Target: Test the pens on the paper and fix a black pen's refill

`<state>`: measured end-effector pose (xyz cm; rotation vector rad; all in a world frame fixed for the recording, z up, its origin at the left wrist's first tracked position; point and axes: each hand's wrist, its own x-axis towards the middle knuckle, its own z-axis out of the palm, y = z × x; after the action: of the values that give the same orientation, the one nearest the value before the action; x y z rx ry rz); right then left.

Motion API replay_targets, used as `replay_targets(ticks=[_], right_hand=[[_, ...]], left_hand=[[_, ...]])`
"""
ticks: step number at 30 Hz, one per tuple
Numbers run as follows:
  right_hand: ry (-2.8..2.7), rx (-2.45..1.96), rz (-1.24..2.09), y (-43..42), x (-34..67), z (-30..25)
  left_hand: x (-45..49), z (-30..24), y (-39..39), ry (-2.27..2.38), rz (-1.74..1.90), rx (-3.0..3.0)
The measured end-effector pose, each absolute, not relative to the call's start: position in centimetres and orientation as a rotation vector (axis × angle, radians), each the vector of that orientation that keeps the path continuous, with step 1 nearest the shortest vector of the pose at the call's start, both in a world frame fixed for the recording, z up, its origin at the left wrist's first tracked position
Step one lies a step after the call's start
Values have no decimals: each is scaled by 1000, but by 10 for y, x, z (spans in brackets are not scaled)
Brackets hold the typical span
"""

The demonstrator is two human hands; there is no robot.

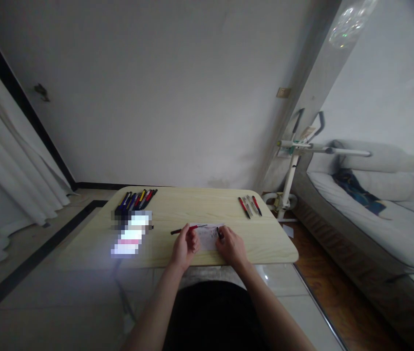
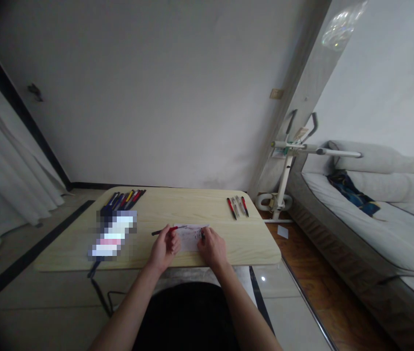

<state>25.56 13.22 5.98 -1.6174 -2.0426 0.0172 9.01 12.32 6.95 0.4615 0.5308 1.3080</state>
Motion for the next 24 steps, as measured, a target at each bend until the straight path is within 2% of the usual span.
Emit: replay_targets(ticks=[14,24], right_hand=[[-2036,-1605,28,131,255,61],[-1697,-1481,380,143,266,57]], left_hand=[[90,69,123,547,1315,470],[91,69,123,547,1312,488]])
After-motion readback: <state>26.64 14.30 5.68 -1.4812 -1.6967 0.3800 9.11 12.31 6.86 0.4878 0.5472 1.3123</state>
